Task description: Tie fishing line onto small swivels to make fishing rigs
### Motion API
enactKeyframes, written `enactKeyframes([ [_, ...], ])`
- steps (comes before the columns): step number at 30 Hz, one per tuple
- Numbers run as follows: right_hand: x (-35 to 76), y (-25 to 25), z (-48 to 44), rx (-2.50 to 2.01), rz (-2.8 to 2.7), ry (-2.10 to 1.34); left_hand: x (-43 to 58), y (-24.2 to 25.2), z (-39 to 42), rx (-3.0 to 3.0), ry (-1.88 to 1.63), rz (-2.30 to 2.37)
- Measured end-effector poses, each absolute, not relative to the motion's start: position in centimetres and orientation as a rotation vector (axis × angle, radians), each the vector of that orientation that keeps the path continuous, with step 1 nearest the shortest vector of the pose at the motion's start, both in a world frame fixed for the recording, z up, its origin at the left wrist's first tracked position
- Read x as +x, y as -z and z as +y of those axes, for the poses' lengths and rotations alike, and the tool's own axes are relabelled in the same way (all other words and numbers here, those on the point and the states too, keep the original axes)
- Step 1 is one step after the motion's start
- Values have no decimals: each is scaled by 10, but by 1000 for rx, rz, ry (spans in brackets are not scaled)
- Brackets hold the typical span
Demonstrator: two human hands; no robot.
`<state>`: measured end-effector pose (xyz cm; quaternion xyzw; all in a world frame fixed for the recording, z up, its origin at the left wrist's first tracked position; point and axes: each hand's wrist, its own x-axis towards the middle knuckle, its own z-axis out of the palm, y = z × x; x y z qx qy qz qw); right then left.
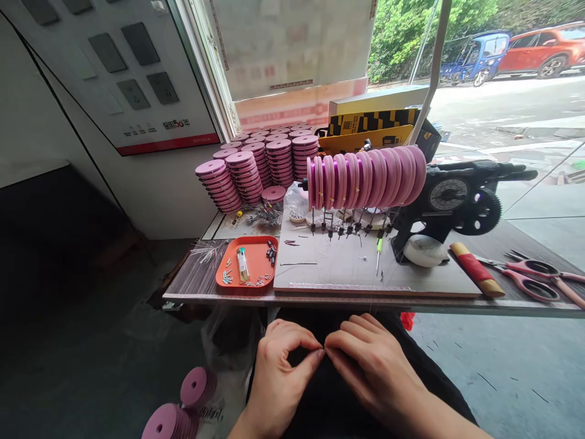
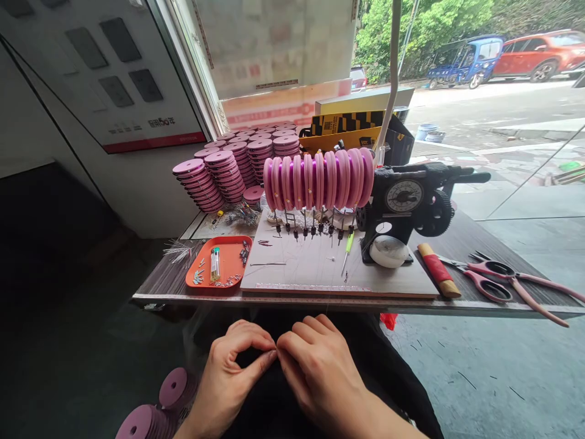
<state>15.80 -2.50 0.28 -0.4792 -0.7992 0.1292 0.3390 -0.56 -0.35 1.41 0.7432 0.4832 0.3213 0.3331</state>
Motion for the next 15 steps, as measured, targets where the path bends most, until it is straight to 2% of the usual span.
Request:
enactKeyframes([
  [15,156,-4,-24,-1221,-2103,-275,-5,-17,-5,2222,-800,1253],
])
